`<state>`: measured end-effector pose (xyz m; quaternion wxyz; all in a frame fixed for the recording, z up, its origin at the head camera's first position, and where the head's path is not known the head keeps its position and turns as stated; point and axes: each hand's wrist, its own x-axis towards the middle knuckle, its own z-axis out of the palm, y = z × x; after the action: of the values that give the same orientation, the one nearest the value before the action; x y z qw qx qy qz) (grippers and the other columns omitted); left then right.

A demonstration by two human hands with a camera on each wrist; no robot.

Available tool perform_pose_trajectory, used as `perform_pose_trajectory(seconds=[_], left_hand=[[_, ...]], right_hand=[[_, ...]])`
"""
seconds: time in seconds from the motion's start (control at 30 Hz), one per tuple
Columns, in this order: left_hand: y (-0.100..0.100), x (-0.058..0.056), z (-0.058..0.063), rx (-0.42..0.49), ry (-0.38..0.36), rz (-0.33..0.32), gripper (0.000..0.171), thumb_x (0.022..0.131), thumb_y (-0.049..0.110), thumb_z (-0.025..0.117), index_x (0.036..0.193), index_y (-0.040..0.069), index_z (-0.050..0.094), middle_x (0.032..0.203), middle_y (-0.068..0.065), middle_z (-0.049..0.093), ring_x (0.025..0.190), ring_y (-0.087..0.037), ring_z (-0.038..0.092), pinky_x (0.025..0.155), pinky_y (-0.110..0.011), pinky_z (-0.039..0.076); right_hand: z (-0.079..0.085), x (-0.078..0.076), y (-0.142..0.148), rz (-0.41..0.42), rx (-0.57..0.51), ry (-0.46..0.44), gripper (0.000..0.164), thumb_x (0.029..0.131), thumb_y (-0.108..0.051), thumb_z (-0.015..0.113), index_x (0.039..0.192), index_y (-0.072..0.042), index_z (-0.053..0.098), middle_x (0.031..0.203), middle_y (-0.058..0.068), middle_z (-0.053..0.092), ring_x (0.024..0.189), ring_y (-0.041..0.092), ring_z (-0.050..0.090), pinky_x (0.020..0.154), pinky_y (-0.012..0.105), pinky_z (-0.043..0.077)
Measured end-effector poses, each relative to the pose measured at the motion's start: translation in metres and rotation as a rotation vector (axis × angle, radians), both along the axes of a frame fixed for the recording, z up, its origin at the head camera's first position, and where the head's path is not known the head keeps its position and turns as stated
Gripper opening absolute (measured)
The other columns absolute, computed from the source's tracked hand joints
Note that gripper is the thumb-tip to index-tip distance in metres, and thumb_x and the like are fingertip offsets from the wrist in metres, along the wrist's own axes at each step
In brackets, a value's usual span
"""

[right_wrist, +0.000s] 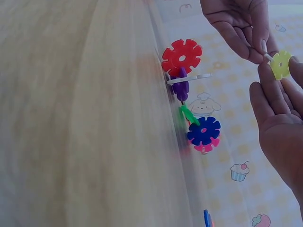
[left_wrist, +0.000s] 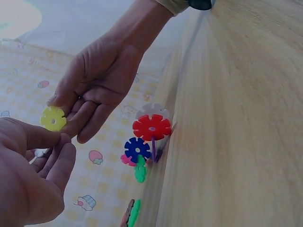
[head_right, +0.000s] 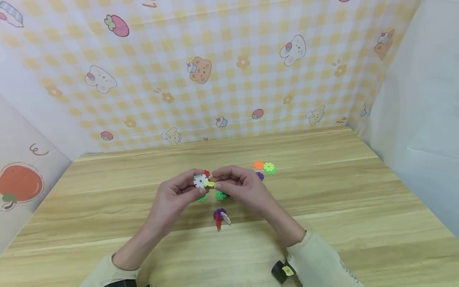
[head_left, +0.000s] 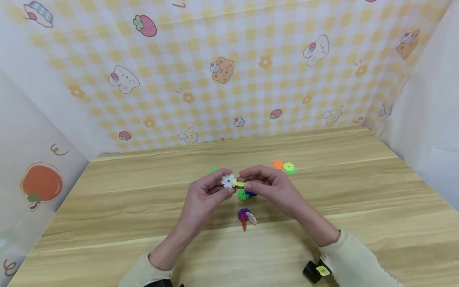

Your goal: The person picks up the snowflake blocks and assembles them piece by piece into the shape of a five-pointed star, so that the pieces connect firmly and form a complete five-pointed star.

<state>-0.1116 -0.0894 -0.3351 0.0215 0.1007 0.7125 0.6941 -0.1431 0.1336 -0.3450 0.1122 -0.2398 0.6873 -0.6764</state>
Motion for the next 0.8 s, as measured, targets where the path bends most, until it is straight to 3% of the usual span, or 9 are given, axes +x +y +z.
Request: perform_pose_trajectory(seconds=[0.2, 0.4, 0.63, 0.8], left_hand=[[-0.002, 0.000, 0.002, -0.029, -0.004, -0.029, 0.041, 0.094, -0.002, 0.069, 0.135, 0.002, 0.065, 0.115, -0.019, 0.073, 0.097, -0.016, 0.072, 0.087, -0.029, 0.060], [-0.005, 0.001, 0.003, 0.051, -0.051, -0.073, 0.044, 0.095, -0.004, 0.065, 0.139, -0.003, 0.060, 0.123, -0.024, 0.069, 0.103, -0.017, 0.073, 0.091, -0.033, 0.059], [-0.012, 0.002, 0.012, -0.097, 0.017, -0.082, 0.041, 0.096, -0.001, 0.067, 0.136, 0.006, 0.065, 0.112, -0.016, 0.073, 0.095, -0.016, 0.072, 0.085, -0.035, 0.061], [-0.017, 0.000, 0.018, -0.091, -0.001, -0.178, 0.039, 0.094, -0.005, 0.065, 0.132, 0.004, 0.066, 0.107, -0.017, 0.072, 0.094, -0.017, 0.073, 0.088, -0.037, 0.061]], right_hand=[[-0.002, -0.001, 0.001, 0.003, 0.028, 0.058, 0.022, 0.099, -0.011, 0.069, 0.117, -0.001, 0.075, 0.123, 0.010, 0.074, 0.106, 0.022, 0.072, 0.088, 0.035, 0.060], [-0.003, 0.004, -0.007, -0.030, -0.004, 0.087, 0.019, 0.097, -0.010, 0.071, 0.112, 0.000, 0.077, 0.122, 0.011, 0.074, 0.113, 0.019, 0.071, 0.091, 0.031, 0.059], [-0.002, 0.011, -0.014, -0.048, -0.021, 0.151, 0.017, 0.098, -0.009, 0.069, 0.110, 0.000, 0.077, 0.122, 0.011, 0.074, 0.115, 0.020, 0.071, 0.091, 0.032, 0.059], [-0.001, 0.014, -0.013, -0.035, -0.004, 0.176, 0.017, 0.099, -0.009, 0.067, 0.110, -0.001, 0.078, 0.121, 0.010, 0.075, 0.115, 0.020, 0.071, 0.093, 0.031, 0.058]])
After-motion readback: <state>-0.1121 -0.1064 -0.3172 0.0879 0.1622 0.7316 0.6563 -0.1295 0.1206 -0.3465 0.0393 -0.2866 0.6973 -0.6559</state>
